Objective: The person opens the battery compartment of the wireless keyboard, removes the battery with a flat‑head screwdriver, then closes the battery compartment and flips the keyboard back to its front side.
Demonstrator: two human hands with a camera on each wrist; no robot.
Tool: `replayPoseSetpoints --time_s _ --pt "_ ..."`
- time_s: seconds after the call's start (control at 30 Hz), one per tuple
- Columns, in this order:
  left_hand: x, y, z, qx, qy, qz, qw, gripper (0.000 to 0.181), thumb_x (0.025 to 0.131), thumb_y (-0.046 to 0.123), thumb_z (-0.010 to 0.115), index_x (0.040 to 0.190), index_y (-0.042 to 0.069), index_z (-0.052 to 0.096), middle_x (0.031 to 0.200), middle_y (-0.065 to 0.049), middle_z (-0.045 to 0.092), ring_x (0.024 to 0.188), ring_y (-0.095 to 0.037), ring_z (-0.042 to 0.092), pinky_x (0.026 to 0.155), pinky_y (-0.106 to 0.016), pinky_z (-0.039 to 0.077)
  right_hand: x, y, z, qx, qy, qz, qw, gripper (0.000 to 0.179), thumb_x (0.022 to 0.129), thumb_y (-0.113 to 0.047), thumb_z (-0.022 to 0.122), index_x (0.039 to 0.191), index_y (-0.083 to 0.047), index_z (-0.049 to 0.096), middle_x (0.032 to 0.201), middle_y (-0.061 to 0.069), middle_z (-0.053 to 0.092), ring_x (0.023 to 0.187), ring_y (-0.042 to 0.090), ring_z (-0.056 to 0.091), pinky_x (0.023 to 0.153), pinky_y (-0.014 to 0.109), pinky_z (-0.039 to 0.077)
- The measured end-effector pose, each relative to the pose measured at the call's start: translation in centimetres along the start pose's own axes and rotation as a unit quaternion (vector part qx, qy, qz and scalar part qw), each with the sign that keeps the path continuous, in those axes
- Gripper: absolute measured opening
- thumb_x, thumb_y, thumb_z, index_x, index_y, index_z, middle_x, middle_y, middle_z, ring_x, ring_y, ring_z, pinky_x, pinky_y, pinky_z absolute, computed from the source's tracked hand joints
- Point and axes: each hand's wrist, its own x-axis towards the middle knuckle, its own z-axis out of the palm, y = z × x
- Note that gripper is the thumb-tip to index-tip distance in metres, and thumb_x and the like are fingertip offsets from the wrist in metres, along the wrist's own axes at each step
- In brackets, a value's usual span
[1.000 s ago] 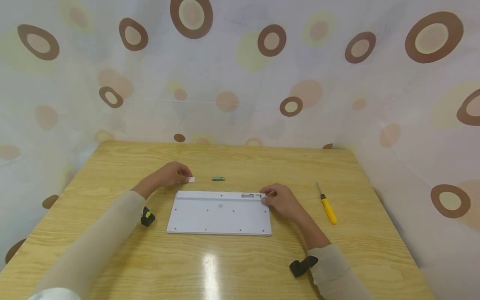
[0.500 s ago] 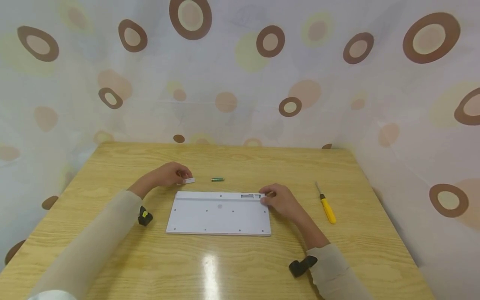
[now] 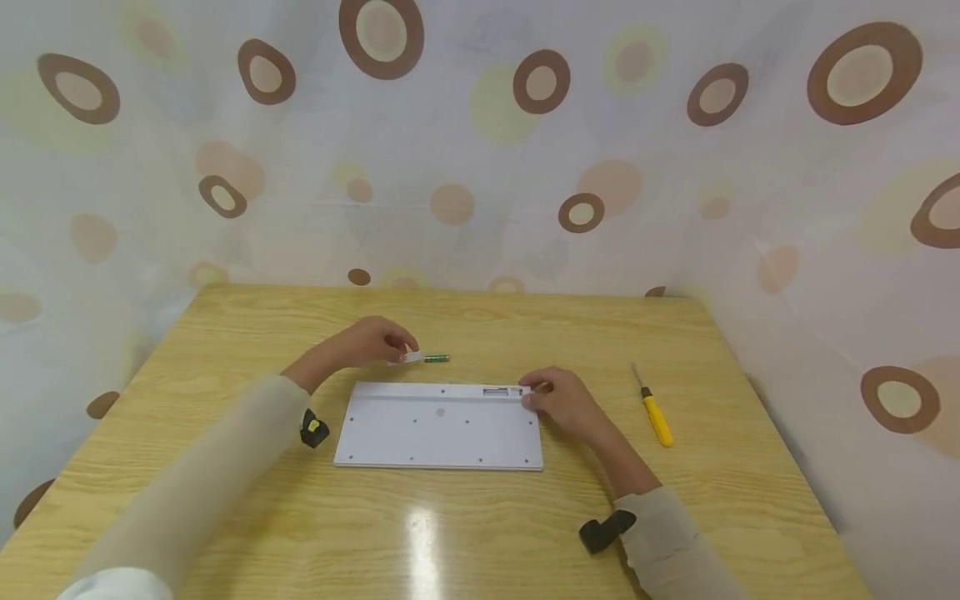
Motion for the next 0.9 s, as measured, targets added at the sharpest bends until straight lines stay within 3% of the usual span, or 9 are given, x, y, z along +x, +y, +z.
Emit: replayPoseSetpoints --time_s 0.3,0.57,0.7,0.9 --pt "2.3 3.7 2.4 0.001 -0.025 0.032 0.9991 0.022 0.096 0.005 0.066 0.116 0.011 0.074 0.103 -0.003 0.07 0.093 -0.016 0.059 0.081 -0.028 0.051 0.0 0.1 -0.1 0.01 -0.002 0.001 0.9999 0.028 0.097 -0.013 0.067 0.124 -0.007 0.068 0.115 0.011 0.066 0.097 0.022 0.059 0.081 0.032 0.049" --pt "4.2 6.9 5.0 0.012 -0.059 0.076 0.9953 0.024 0.096 0.004 0.065 0.117 0.01 0.074 0.11 -0.003 0.071 0.092 -0.014 0.059 0.08 -0.023 0.05 0.0 0.1 -0.2 0.013 -0.006 0.008 0.9999 0.028 0.098 -0.015 0.067 0.124 -0.007 0.068 0.114 0.011 0.067 0.095 0.021 0.059 0.081 0.032 0.05" --pt "4.9 8.0 6.1 0.022 -0.071 0.095 0.9927 0.025 0.097 0.004 0.064 0.119 0.011 0.073 0.113 -0.003 0.072 0.093 -0.013 0.059 0.079 -0.022 0.049 0.1 0.1 -0.3 0.011 -0.006 0.013 0.9998 0.028 0.098 -0.016 0.066 0.125 -0.008 0.068 0.116 0.011 0.067 0.098 0.022 0.059 0.084 0.033 0.05" --pt "5.8 8.6 7.5 0.025 -0.094 0.097 0.9904 0.024 0.099 0.007 0.062 0.12 0.012 0.073 0.111 0.0 0.072 0.092 -0.011 0.059 0.079 -0.022 0.049 0.1 0.2 -0.3 0.003 -0.004 0.007 1.0 0.028 0.098 -0.016 0.066 0.125 -0.008 0.068 0.118 0.011 0.067 0.099 0.022 0.059 0.086 0.035 0.05"
